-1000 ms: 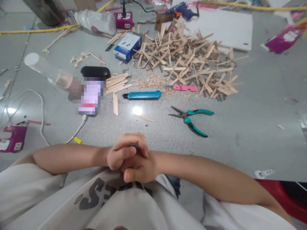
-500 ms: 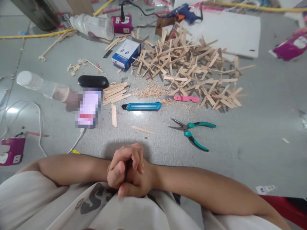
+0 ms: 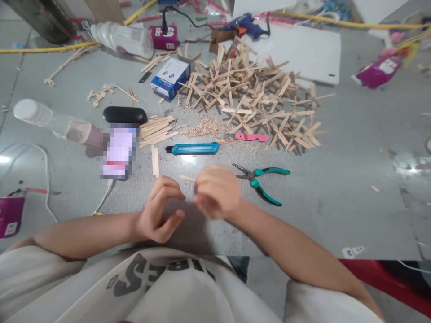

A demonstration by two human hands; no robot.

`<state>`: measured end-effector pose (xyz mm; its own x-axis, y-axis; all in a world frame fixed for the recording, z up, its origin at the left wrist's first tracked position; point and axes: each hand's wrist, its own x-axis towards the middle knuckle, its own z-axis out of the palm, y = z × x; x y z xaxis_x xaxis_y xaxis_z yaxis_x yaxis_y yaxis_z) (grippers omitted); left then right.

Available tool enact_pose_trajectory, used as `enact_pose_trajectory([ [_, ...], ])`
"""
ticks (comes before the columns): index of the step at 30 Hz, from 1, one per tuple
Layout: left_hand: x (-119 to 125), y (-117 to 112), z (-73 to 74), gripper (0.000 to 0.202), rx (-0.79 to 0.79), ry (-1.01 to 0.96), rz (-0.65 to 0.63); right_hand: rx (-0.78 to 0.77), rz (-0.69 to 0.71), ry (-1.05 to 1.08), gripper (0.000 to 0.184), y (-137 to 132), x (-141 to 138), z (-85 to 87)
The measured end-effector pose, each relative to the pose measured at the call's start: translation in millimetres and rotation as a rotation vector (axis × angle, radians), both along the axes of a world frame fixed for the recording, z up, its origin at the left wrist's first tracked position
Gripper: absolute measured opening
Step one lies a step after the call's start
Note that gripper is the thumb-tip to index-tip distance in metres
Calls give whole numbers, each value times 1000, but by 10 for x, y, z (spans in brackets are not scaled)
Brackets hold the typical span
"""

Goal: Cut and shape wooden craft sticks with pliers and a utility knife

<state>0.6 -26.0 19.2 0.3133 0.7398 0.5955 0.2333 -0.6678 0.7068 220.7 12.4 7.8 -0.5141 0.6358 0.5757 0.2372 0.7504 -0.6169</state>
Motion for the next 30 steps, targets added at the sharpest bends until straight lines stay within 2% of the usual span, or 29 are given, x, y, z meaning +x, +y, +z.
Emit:
enact_pose_trajectory([
  [1, -68, 23, 20, 20, 10, 234, 0, 35, -206, 25, 26, 104, 77, 45],
  [2, -113, 36, 39, 23, 47, 438, -11, 70, -345, 21, 16, 192, 134, 88],
  [4, -138, 34, 64, 31, 71, 745, -13, 98, -433, -62, 13, 322, 185, 166],
  [6, -108, 10, 61, 42, 55, 889, -15, 98, -404, -238, 15, 421, 166, 236],
  [10, -45, -42, 13, 60, 42, 972, 3, 94, -282, -606, 25, 637, 19, 346],
  [14, -48, -61, -14, 61, 84, 970, 24, 60, -203, -890, 25, 888, -135, 358],
  [17, -52, -64, -15, 63, 106, 968, 24, 45, -166, -983, 21, 1025, -163, 321],
  [19, -50, -63, -21, 67, 79, 974, 7, 31, -175, -923, 22, 1067, -103, 313],
  [22, -48, -51, -48, 75, 34, 969, -24, -64, -221, -584, 27, 1032, 103, 335],
  [24, -49, -40, -71, 76, 31, 952, -37, -234, -218, -277, 33, 931, 273, 348],
  [26, -53, -32, -84, 76, 28, 945, -42, -477, -167, -36, 41, 773, 418, 344],
  [28, -58, -28, -83, 74, 27, 944, -45, -663, -113, 90, 42, 583, 505, 330],
  [30, -62, -28, -70, 70, 27, 945, -52, -769, -93, 188, 32, 403, 543, 324],
])
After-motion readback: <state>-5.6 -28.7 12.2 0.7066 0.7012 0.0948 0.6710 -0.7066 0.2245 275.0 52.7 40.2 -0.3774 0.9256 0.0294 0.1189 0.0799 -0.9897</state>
